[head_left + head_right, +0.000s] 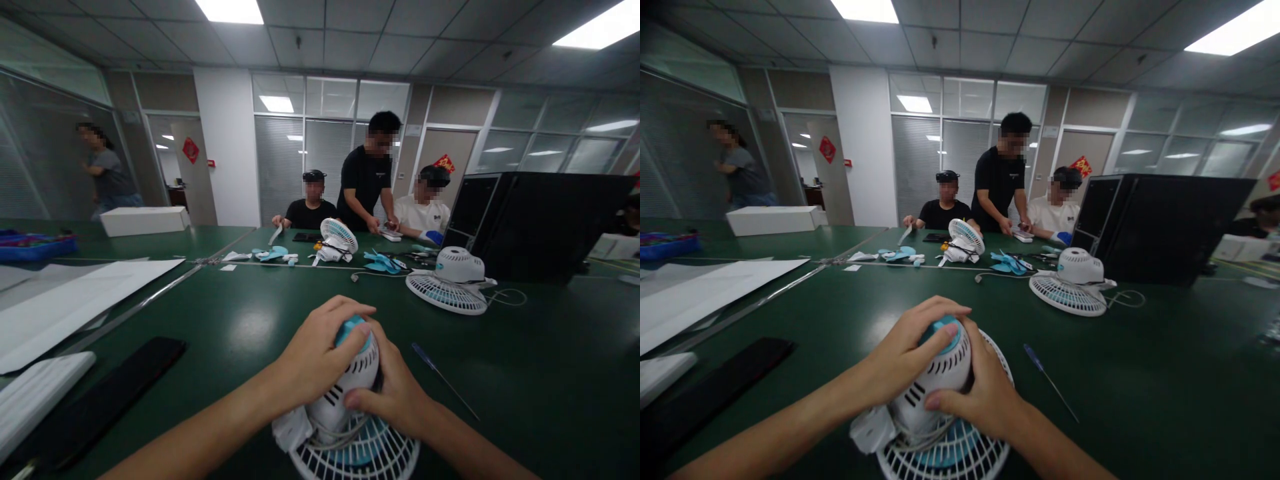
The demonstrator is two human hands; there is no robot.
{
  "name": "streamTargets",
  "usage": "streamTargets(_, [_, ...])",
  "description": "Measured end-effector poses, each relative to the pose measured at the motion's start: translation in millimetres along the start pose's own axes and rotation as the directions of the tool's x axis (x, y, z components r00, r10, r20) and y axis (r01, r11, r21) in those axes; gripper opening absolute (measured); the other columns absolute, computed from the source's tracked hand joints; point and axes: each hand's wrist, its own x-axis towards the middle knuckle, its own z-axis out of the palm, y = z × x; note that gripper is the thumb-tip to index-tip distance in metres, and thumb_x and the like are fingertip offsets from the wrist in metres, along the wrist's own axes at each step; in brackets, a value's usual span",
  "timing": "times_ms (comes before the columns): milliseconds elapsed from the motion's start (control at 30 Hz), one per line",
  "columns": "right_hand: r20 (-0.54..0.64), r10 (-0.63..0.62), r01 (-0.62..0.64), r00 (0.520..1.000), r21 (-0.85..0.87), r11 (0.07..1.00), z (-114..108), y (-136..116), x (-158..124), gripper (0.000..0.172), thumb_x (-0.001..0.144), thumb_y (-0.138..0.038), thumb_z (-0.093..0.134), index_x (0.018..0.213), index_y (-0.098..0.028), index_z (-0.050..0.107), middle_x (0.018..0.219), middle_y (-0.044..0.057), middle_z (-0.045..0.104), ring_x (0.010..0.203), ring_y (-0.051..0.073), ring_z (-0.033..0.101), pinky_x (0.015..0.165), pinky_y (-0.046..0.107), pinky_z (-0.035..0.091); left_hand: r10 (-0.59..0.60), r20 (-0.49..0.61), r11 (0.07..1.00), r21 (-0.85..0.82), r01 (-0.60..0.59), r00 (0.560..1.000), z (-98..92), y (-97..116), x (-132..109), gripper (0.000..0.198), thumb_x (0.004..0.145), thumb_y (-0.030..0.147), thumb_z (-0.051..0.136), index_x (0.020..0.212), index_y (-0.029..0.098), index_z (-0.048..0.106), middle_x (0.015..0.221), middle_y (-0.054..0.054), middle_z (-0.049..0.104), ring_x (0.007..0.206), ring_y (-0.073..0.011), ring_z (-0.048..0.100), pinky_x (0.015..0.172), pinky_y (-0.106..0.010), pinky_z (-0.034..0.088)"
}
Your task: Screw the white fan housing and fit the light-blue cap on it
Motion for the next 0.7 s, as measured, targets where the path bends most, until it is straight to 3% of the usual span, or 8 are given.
streamTargets(167, [-0.005, -0.013, 0.013, 1.000, 0.018, 1.000, -0.4, -4.4, 0.6, 0.090, 0.067, -0.069, 0.073, 0.136, -0.022, 0.040, 0.134, 0.015, 0.052, 0.123, 0.034, 0.051, 0.102, 0.050, 0.043, 0.010, -0.037, 0.998, 0.067, -0.007, 0.999, -0.1, -0.4, -1.7, 0.024, 0.094, 0.026, 0.051, 0.114, 0.021, 0.063, 0.115, -0.007, 0.062, 0.108, -0.0208, 0.060, 0.098, -0.041, 0.049])
streamTargets(367, [0.009, -0.007, 0.007, 1.000, 0.024, 1.000, 0.0, -4.5, 1.1, 0.092, 0.068, -0.069, 0.072, 0.139, -0.022, 0.038, 0.134, 0.014, 0.053, 0.122, 0.032, 0.053, 0.104, 0.050, 0.042, -0.006, -0.131, 0.969, 0.243, 0.038, 0.991, -6.9, 4.2, -1.1, 0.013, 0.084, 0.028, 0.065, 0.090, 0.017, 0.063, 0.090, -0.003, 0.060, 0.086, -0.0201, 0.059, 0.076, -0.036, 0.048])
streamTargets(533, [0.006, 0.006, -0.006, 1.000, 0.005, 1.000, -0.6, -0.8, -0.3, 0.097, 0.065, -0.071, 0.073, 0.141, -0.022, 0.036, 0.136, 0.015, 0.052, 0.124, 0.034, 0.051, 0.105, 0.052, 0.041, -0.031, -0.127, 0.968, 0.243, 0.061, 0.991, -14.6, 8.4, 1.3, 0.016, 0.080, 0.033, 0.074, 0.077, 0.018, 0.068, 0.077, 0.000, 0.061, 0.073, -0.0165, 0.059, 0.067, -0.031, 0.044])
streamTargets(700, [0.011, 0.000, 0.000, 1.000, 0.003, 1.000, -1.2, -0.6, -0.4, 0.095, 0.067, -0.068, 0.074, 0.141, -0.024, 0.036, 0.137, 0.013, 0.052, 0.124, 0.033, 0.051, 0.104, 0.050, 0.041, 0.027, -0.065, 0.970, 0.244, -0.011, 0.997, -18.2, 6.6, 3.3, 0.011, 0.081, 0.029, 0.075, 0.081, 0.018, 0.074, 0.080, -0.001, 0.064, 0.077, -0.0171, 0.059, 0.071, -0.031, 0.045])
